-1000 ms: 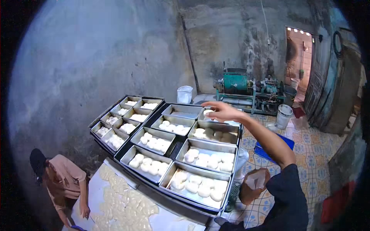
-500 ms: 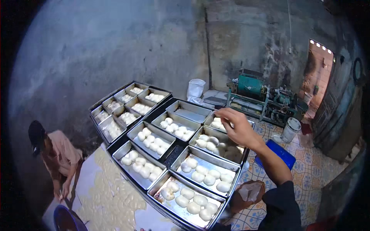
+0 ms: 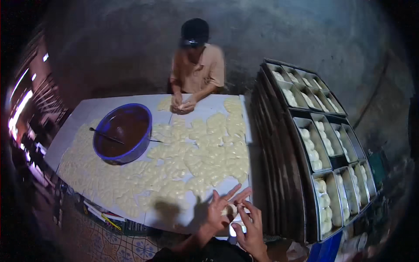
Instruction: The person shapes dough pieces on the table by hand, adding chocolate paste from a bowl, and places the formed dough rolls into baking pans.
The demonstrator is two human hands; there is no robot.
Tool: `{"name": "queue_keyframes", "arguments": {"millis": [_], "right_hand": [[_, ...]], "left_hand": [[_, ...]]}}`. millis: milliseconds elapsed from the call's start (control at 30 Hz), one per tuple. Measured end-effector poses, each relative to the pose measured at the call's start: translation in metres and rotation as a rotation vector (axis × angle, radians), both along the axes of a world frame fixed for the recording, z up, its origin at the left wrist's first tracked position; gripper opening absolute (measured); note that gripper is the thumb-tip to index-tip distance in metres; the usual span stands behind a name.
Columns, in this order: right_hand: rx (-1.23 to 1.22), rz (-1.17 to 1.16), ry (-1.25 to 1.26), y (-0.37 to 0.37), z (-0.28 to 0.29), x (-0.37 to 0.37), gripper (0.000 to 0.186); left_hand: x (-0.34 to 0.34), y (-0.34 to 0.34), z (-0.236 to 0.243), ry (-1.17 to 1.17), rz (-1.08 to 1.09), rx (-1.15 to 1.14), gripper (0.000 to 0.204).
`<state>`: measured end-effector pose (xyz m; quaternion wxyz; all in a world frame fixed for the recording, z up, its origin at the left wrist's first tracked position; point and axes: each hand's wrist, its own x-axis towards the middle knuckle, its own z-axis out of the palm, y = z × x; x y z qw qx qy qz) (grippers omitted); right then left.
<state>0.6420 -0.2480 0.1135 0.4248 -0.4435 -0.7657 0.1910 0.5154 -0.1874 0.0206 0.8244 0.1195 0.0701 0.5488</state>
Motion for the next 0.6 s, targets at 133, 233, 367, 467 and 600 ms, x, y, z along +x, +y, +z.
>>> {"name": "queue_keyframes", "arguments": {"millis": [133,233,367,467,600], "right_hand": [[-0.050,-0.004,0.079,0.013,-0.080,-0.075,0.029],[-0.193,0.007,0.236,0.026,-0.098,-0.102,0.021],[-0.453,0.276,0.481,0.046,-0.078,-0.182,0.032],[-0.296,0.215,0.318,0.048,-0.087,-0.236,0.027],[-0.402,0.254,0.381,0.067,-0.132,-0.281,0.023]], "left_hand": [[-0.049,-0.026,-0.015,0.361,0.154,0.050,0.086],[-0.106,-0.041,-0.025,0.543,0.393,0.102,0.064],[-0.197,-0.060,-0.038,1.002,0.589,0.257,0.050],[-0.229,-0.060,-0.031,1.264,0.823,0.290,0.037],[-0.250,-0.056,-0.036,1.159,0.987,-0.141,0.018]]}}
